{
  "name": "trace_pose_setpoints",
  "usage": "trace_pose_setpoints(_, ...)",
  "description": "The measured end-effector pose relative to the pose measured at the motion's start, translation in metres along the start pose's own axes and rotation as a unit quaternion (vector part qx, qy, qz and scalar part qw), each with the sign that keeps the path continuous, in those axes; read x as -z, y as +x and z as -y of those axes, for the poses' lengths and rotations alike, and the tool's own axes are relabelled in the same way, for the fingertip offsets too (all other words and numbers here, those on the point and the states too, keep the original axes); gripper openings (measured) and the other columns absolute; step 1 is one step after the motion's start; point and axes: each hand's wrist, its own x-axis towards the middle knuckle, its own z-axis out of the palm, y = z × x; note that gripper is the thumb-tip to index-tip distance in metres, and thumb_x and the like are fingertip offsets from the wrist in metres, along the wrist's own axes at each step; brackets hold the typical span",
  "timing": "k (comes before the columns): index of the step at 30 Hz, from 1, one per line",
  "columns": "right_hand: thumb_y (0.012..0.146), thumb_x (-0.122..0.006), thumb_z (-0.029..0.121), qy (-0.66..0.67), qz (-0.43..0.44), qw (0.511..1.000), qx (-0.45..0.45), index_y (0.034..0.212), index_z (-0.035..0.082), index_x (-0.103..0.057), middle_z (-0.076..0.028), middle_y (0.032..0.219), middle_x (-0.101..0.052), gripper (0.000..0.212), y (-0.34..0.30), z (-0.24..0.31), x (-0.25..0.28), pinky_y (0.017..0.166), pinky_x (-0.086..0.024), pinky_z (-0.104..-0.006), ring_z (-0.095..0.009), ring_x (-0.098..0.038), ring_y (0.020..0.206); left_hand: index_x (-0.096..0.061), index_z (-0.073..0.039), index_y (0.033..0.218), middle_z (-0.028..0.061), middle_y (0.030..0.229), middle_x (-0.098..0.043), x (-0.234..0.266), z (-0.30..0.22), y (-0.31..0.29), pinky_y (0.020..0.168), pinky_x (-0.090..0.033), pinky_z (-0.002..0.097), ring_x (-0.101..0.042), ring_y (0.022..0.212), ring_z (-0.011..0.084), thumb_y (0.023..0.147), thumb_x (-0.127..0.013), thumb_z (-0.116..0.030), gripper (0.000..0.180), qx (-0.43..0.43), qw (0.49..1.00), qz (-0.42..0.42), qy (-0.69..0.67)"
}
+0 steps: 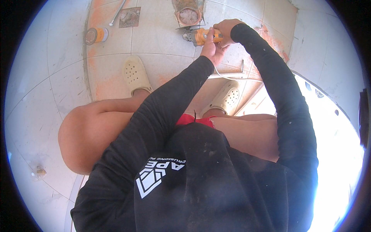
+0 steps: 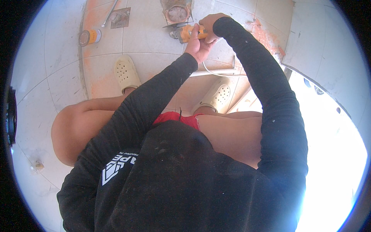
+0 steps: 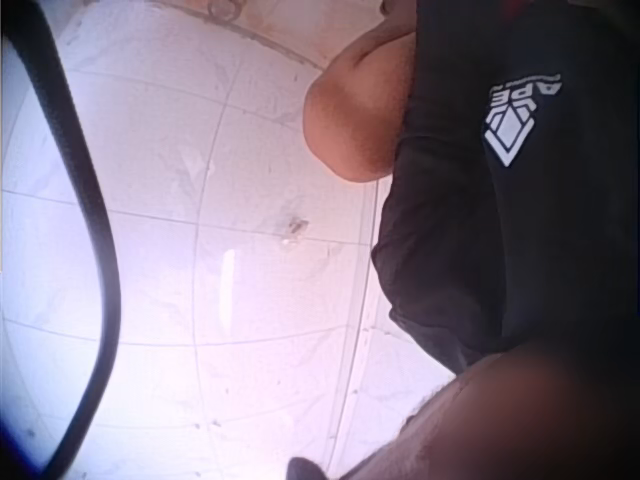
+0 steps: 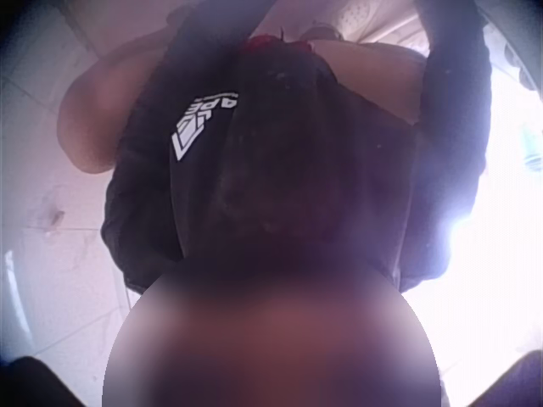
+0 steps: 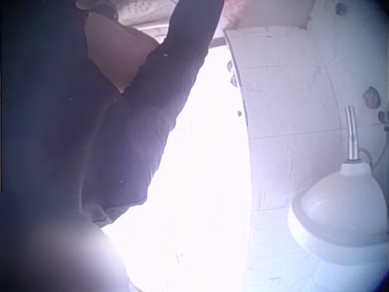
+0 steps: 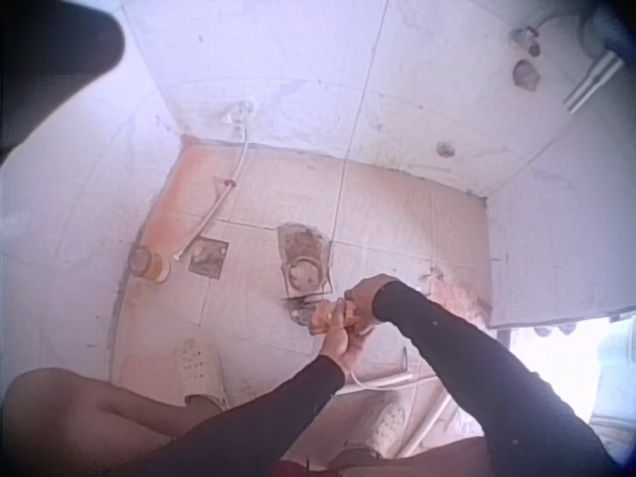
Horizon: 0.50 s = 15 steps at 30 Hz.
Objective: The person uses an angle grinder to cut a white PVC pipe on the floor, then hammers the pipe into a floor fitting. They repeatedly tap the pipe with a hammer and adjust its position to seat it into the fitting.
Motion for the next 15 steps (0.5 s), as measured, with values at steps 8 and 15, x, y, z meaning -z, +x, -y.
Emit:
trace_pose_setpoints(8,0.066,-0.086,0.038,-0.002,-0.006,1.0,0.006,0.133,0.017,-0.067,-0.009,0.107,-0.078,0.073,-0.002,0.0,0.001,0.083,-0.062,-0.0399,-0.028,-0.076,0.092,-0.041,-0.002,0.141,0.0196,0.137,-0.054,-0.003,-0.001,-0.002,0.118,-0.046,0.0444,-0.055,0.133,0.0305,0.105,-0.059,-0.046,0.059,0.002,1.0,-0.021,0.004)
trace_pose_setpoints(15,0.068,-0.084,0.036,-0.006,0.003,1.0,-0.003,0.133,0.016,-0.065,-0.011,0.109,-0.077,0.071,-0.013,-0.003,0.004,0.085,-0.061,-0.0427,-0.03,-0.076,0.095,-0.051,-0.009,0.133,0.0112,0.127,-0.063,-0.012,0.004,-0.007,0.106,-0.054,0.0383,-0.065,0.117,0.0233,0.104,-0.061,-0.048,0.05,-0.003,0.999,-0.031,0.03)
